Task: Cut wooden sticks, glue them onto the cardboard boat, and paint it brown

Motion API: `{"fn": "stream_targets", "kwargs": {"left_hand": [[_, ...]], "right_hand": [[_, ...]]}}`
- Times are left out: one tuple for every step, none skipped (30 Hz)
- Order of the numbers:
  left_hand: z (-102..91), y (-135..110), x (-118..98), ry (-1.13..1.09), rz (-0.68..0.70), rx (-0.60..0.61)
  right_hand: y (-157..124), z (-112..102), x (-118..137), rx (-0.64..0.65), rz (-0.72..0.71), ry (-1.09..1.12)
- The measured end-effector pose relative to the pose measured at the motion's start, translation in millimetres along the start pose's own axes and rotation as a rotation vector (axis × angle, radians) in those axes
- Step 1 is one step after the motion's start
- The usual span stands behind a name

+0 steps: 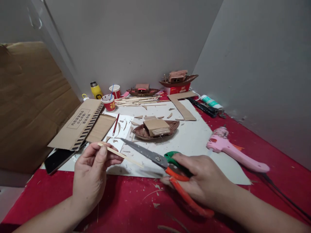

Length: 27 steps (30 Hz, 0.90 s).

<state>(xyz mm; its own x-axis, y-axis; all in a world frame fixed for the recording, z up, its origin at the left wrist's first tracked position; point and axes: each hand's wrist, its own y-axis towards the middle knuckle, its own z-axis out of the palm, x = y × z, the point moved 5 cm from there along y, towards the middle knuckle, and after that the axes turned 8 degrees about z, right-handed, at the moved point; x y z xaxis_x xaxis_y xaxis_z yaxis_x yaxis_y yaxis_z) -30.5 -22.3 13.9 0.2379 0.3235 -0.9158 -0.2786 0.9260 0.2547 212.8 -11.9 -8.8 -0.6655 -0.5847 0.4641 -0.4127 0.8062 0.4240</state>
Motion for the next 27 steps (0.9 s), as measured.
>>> {"fn": "stream_targets", "kwargs": {"left_hand": [[0.1, 0.6, -1.1, -0.015, 0.004, -0.002], [0.4, 1.2, -2.1, -0.03, 0.005, 0.001], [0.7, 1.6, -2.8, -0.046, 0.003, 0.006], [1.0, 1.9, -3.2, -0.059, -0.003, 0.01], [1.3, 2.1, -3.2, -0.068, -0.012, 0.016], [1.5, 2.2, -2.8, -0.072, -0.023, 0.024], [1.8, 2.2, -2.0, -0.074, -0.038, 0.031], [2.1, 2.2, -1.0, -0.073, -0.053, 0.039], [2.4, 2.1, 0.0, -0.068, -0.068, 0.048], [2.8, 1.9, 1.0, -0.063, -0.082, 0.057], [3.1, 1.8, 1.9, -0.055, -0.095, 0.066], [3.5, 1.6, 2.6, -0.048, -0.105, 0.075], [4.0, 1.3, 3.2, -0.04, -0.115, 0.085], [4.5, 0.9, 3.7, -0.033, -0.123, 0.097], [5.1, 0.5, 4.1, -0.027, -0.128, 0.108], [5.7, 0.1, 4.4, -0.023, -0.129, 0.118], [6.3, -0.3, 4.8, -0.02, -0.129, 0.129], [6.7, -0.6, 5.4, -0.017, -0.129, 0.136], [7.2, -1.0, 6.4, -0.014, -0.132, 0.143], [7.7, -1.4, 7.8, -0.01, -0.139, 0.152], [8.5, -2.0, 9.7, -0.004, -0.15, 0.164], [9.4, -2.8, 12.2, 0.002, -0.165, 0.177], [10.6, -3.8, 14.8, 0.007, -0.183, 0.192], [11.9, -5.2, 17.7, 0.012, -0.203, 0.207], [13.4, -6.7, 20.7, 0.014, -0.223, 0.221], [15.1, -8.4, 23.4, 0.015, -0.243, 0.233], [17.0, -10.2, 25.8, 0.014, -0.262, 0.248]], "right_hand": [[0.5, 0.1, -3.5, 0.017, 0.045, 0.022], [0.6, 1.0, -6.7, 0.038, 0.087, 0.03], [0.5, 2.8, -9.4, 0.064, 0.124, 0.02], [0.1, 5.2, -11.6, 0.091, 0.156, -0.009], [-0.5, 8.4, -13.2, 0.125, 0.18, -0.053], [-1.3, 12.2, -14.2, 0.164, 0.198, -0.109], [-2.3, 16.1, -14.6, 0.207, 0.209, -0.167], [-3.2, 19.7, -14.6, 0.247, 0.214, -0.223], [-4.0, 22.9, -14.2, 0.283, 0.214, -0.267], [-4.6, 25.3, -13.4, 0.31, 0.21, -0.297], [-4.9, 26.9, -12.3, 0.327, 0.203, -0.312], [-5.0, 27.8, -11.0, 0.331, 0.193, -0.316], [-4.8, 28.2, -9.8, 0.331, 0.181, -0.31], [-4.6, 28.4, -8.6, 0.33, 0.167, -0.296], [-4.4, 28.4, -7.6, 0.329, 0.154, -0.278], [-4.0, 28.0, -6.5, 0.325, 0.141, -0.259], [-3.4, 26.8, -5.1, 0.313, 0.125, -0.241], [-2.5, 24.5, -3.0, 0.285, 0.104, -0.227], [-1.3, 20.9, 0.0, 0.239, 0.078, -0.21], [0.0, 16.0, 4.2, 0.176, 0.046, -0.183], [1.1, 10.4, 9.4, 0.108, 0.012, -0.131], [1.9, 5.0, 14.9, 0.05, -0.016, -0.056], [2.6, 0.7, 20.3, 0.015, -0.032, 0.037], [3.4, -1.7, 25.4, 0.009, -0.036, 0.14], [4.1, -1.8, 29.8, 0.031, -0.025, 0.232], [4.9, -0.1, 33.3, 0.063, -0.001, 0.303], [5.5, 2.6, 36.4, 0.097, 0.022, 0.365]]}}
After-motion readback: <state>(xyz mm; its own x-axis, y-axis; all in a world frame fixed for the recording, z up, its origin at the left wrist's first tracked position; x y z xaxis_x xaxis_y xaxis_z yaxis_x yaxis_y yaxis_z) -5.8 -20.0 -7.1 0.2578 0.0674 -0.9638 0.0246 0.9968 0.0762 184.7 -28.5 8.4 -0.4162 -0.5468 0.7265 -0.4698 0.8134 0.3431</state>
